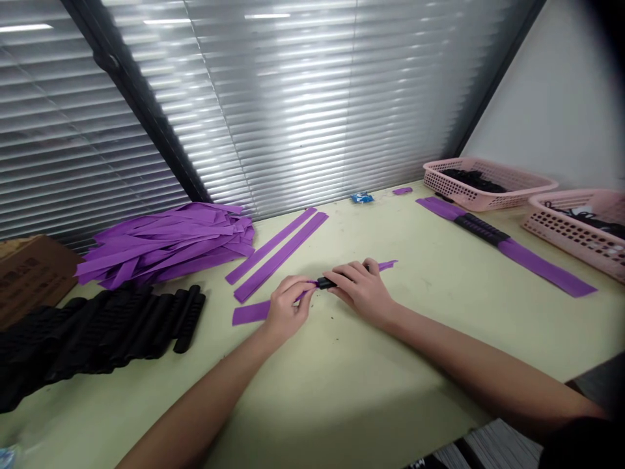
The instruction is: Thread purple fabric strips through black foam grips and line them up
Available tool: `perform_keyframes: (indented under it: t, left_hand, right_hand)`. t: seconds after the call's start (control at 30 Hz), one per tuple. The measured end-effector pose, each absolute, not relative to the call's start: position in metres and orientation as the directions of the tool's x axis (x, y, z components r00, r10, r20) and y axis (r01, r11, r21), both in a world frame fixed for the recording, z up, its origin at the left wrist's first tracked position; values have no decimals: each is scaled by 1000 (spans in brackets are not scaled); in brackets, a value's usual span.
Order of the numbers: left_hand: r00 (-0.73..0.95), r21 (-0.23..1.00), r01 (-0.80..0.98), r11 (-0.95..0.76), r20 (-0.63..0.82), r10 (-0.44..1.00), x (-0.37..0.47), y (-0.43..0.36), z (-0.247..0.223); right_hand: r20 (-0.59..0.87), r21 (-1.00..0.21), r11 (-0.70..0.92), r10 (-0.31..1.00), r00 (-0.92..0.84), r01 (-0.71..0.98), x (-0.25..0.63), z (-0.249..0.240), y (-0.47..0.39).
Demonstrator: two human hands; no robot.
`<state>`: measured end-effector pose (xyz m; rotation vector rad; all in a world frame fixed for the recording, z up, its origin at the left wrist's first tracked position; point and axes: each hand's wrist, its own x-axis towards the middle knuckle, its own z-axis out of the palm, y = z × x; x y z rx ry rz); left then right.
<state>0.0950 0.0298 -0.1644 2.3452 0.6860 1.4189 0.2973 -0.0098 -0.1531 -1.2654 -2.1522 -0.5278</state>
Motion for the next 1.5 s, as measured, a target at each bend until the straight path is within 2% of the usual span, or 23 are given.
perform_keyframes:
  t: [0.2, 0.5, 0.93, 1.5]
  left_hand:
    - [377, 493, 230, -839, 749, 544, 96, 29, -166]
    - [423, 568, 317, -759, 632, 650, 99, 31, -159]
    - [358, 520, 227, -823, 742, 567, 97, 28, -161]
    - [355, 520, 217, -826, 746, 563, 96, 30, -162]
  right_hand:
    - [651, 61, 470, 650, -392, 881, 294, -152, -11]
    - [655, 81, 433, 656, -375, 898, 309, -152, -3]
    - [680, 53, 443, 640, -357, 895, 301, -151, -8]
    - [648, 84, 435, 660, -380, 897, 295, -148, -13]
